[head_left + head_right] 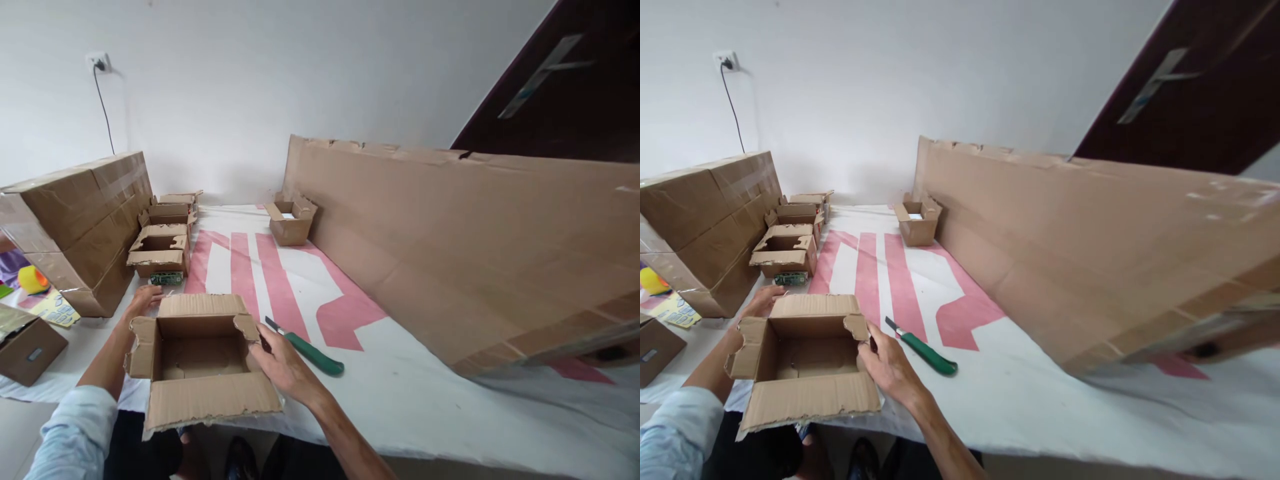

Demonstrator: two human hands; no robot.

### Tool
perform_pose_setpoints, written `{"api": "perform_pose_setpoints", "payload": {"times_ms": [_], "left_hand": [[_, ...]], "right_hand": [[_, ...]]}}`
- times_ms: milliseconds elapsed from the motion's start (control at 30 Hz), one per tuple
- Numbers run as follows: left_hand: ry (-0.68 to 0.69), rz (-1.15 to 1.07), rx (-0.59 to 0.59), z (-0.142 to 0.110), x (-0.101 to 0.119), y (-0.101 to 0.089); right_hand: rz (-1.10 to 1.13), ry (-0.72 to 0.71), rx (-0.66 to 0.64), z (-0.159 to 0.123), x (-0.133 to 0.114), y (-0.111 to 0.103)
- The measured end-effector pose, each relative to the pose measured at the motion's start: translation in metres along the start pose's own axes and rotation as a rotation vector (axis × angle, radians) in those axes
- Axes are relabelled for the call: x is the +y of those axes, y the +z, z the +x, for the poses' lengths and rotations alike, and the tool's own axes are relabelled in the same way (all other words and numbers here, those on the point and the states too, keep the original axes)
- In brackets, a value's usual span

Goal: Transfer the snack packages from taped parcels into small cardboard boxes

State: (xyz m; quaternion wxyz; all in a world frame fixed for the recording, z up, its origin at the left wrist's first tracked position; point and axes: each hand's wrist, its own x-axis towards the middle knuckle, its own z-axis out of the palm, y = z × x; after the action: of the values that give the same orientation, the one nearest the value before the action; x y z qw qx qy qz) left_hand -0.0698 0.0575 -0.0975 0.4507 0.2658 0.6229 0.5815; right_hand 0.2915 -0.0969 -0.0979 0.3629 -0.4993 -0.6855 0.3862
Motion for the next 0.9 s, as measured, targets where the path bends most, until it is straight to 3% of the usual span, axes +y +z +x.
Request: {"api": "perform_pose_setpoints", "payload": {"times_ms": [200, 267, 333, 433, 533, 600, 667, 767, 900], "left_hand": [[0.127, 0.056, -0.035, -0.063, 0.014, -0.066], [0.295, 0.086, 0.052, -0.095, 0.020, -0.090], [0.506, 0.189, 0.218, -0.132, 0.026, -0.108], [0.804, 0.471, 0.384, -0.185, 0.029, -0.117], [0.983, 0.690, 0.264, -0.213, 0.016, -0.104], [0.917, 0.818, 0.099, -0.210, -0.003, -0.093], [0.769, 0.979, 0.009, -0.193, -0.023, -0.083], [0.591, 1.154, 0.013, -0.155, -0.043, -0.071], [0.423, 1.136, 0.076, -0.113, -0.048, -0.053]], "right_hand": [[-0.198, -0.007, -0.014, 0.036, -0.001, 0.010], [-0.270, 0.020, -0.006, 0.058, -0.003, 0.019], [-0.290, 0.047, -0.001, 0.082, -0.007, 0.031], [-0.290, 0.074, -0.003, 0.116, -0.021, 0.054], [-0.277, 0.086, -0.002, 0.143, -0.040, 0.078], [-0.257, 0.064, 0.014, 0.153, -0.051, 0.091], [-0.231, 0.015, 0.044, 0.155, -0.056, 0.098], [-0.208, -0.082, 0.092, 0.142, -0.048, 0.099], [-0.233, -0.192, 0.157, 0.101, -0.006, 0.082]]}}
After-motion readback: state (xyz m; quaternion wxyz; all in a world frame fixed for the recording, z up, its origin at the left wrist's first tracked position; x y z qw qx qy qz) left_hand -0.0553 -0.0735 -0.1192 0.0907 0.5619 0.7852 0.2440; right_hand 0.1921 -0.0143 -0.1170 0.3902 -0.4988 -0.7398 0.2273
